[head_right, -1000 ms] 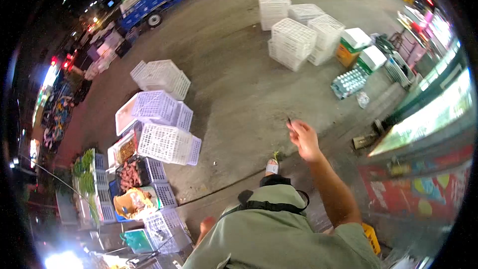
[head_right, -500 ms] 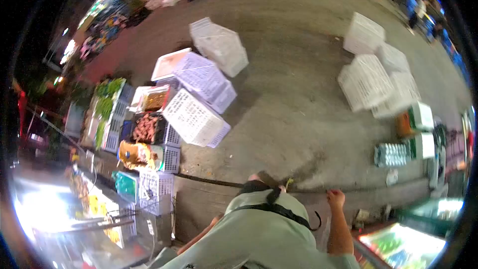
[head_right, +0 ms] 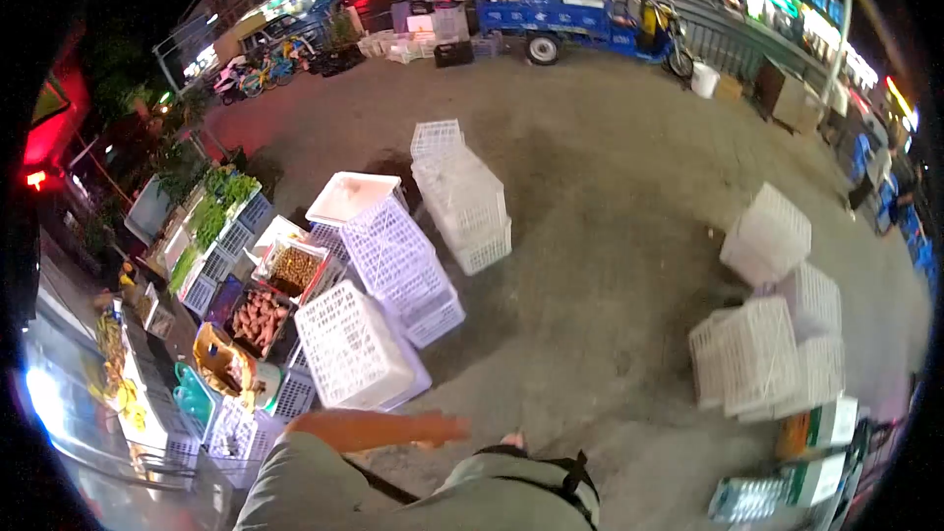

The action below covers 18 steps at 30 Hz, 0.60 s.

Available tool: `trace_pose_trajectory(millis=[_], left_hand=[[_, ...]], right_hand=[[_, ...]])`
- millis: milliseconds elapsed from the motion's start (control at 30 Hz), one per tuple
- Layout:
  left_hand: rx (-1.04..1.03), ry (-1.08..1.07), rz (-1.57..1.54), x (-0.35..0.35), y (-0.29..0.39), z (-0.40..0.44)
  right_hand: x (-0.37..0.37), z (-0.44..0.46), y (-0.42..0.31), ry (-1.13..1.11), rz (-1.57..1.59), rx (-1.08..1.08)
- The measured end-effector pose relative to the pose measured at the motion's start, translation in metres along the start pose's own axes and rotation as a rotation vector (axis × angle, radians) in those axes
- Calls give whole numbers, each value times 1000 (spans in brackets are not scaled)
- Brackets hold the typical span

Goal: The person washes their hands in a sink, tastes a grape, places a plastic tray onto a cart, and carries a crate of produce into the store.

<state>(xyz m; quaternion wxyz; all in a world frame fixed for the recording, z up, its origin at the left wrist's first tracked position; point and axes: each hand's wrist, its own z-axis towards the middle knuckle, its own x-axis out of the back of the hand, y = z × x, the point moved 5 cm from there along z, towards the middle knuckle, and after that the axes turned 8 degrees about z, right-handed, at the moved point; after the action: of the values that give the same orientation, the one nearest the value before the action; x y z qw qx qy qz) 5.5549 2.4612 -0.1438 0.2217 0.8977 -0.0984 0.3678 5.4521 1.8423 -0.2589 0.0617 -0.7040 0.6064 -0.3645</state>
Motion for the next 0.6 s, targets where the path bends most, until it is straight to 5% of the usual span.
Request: trace_pose_trajectory(millis=[67,100,133,167,233,333,367,433,500,533,567,600], left_hand=[[-18,276,140,77,-49,55],[96,719,54,131,-68,61],[204,866,-41,195,-78,59],[426,954,-113,245,-97,72],[501,1048,-671,313,-141,104],[553,1221,-442,303,-222,188],[595,1206,-373,278,-238,214],[679,764,-448,223,-241,232],[731,533,-836,156,-226,236],[825,281,-269,140,-214,232],[841,37,-405,112,-204,235],[819,14,-383,86,-188,239]], right_hand=[[-5,23,-57,-29,-19,-38],[-7,35,-83,-47,-22,-43],[-12,51,-107,-62,-35,-45],[-18,69,-134,-78,-48,-40],[-31,113,-190,-114,-106,-18],[-49,194,-268,-162,-225,17],[-51,222,-305,-172,-268,35],[-56,272,-383,-195,-362,70],[-52,323,-457,-232,-629,177],[-49,348,-490,-263,-929,310],[-44,375,-522,-270,-1114,411],[-34,406,-555,-233,-1060,434]])
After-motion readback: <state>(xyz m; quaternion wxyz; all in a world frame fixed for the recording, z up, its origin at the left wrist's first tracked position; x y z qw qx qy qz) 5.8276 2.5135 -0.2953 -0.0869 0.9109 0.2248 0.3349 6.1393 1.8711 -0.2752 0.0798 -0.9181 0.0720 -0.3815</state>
